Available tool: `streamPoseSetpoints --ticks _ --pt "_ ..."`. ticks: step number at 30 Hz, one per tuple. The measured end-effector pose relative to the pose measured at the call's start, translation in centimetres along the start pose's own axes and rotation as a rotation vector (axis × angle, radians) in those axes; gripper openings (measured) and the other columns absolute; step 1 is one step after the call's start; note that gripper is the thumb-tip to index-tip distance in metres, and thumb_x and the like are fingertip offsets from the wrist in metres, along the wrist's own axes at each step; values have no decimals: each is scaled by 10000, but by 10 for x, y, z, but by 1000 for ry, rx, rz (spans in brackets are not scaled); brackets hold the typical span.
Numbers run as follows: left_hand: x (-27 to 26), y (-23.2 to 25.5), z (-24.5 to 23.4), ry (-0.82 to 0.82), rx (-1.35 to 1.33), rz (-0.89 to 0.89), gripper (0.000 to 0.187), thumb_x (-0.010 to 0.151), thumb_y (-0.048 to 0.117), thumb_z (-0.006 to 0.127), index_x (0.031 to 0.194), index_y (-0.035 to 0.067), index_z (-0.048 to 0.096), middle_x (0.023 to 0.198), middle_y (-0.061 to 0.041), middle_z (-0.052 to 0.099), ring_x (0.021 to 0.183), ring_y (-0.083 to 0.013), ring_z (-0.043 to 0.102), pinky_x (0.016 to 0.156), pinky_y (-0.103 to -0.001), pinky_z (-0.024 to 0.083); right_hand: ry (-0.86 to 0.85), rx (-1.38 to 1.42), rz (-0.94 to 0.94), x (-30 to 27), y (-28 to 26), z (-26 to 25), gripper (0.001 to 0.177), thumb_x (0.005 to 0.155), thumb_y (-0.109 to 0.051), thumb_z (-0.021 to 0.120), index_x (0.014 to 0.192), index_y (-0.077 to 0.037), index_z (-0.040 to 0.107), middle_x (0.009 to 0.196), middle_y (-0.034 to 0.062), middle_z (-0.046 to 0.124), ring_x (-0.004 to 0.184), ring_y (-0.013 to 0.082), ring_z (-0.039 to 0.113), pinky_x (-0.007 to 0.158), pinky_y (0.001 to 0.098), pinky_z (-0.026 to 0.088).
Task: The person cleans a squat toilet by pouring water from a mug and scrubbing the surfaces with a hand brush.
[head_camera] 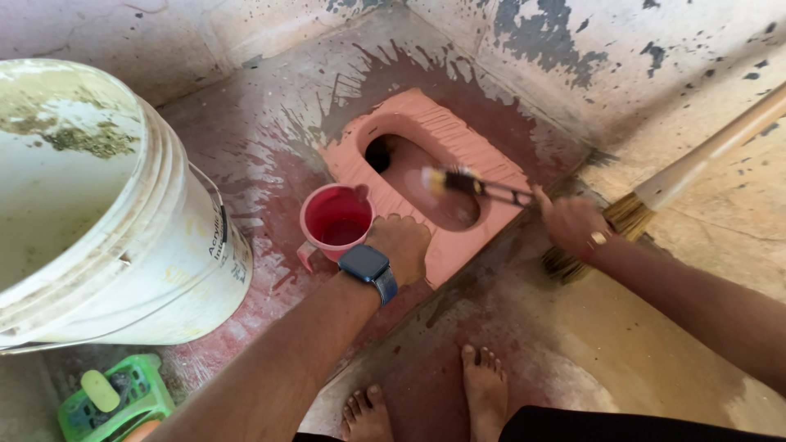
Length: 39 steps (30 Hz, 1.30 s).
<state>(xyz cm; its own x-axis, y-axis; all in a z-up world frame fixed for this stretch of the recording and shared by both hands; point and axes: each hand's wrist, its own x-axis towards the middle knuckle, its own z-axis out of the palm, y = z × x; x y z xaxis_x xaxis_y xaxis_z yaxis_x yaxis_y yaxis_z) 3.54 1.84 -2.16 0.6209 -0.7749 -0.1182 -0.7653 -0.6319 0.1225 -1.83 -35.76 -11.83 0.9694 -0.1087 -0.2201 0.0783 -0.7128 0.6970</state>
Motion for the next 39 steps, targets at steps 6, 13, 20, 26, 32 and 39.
streamPoseSetpoints --ticks 6,13,20,26,32,39 --pt "-7 0 -3 -80 -31 5 297 833 273 778 1041 64 747 1100 -164 709 1093 -352 670 876 -483 555 39 -2 -26 -34 1 11 748 947 -128 491 1658 -143 260 580 -21 614 471 107 567 437 293 485" --pt "-8 -15 8 -61 -26 17 265 805 167 760 1037 40 741 1115 -184 697 1096 -366 663 882 -481 544 260 239 137 84 -43 -27 525 991 -161 523 1513 -204 492 801 39 709 655 201 714 500 352 563" --pt "3 -18 10 -10 -15 52 351 728 176 790 1045 38 727 1122 -183 683 1113 -362 639 902 -478 518 223 387 189 105 -53 -45 446 1010 -282 549 1425 -120 574 967 77 751 787 243 762 573 378 594" --pt "3 -14 6 -69 27 58 254 865 160 689 1096 65 732 1165 -177 697 1144 -355 651 960 -485 517 128 18 16 3 -1 -10 645 994 -155 486 1627 -162 363 612 -6 661 513 118 651 438 298 520" --pt "1 -20 2 138 97 62 652 890 394 668 1343 -52 524 1259 -227 602 1227 -382 537 967 -552 455 62 90 15 -24 8 7 689 967 -181 484 1632 -194 303 582 -8 613 509 140 627 461 330 512" --pt "-6 -33 -1 46 27 2 623 887 338 691 1358 -31 516 1307 -212 577 1272 -375 513 984 -518 457 186 214 159 76 -23 -28 665 959 -199 503 1597 -185 316 672 41 660 543 194 635 460 378 551"
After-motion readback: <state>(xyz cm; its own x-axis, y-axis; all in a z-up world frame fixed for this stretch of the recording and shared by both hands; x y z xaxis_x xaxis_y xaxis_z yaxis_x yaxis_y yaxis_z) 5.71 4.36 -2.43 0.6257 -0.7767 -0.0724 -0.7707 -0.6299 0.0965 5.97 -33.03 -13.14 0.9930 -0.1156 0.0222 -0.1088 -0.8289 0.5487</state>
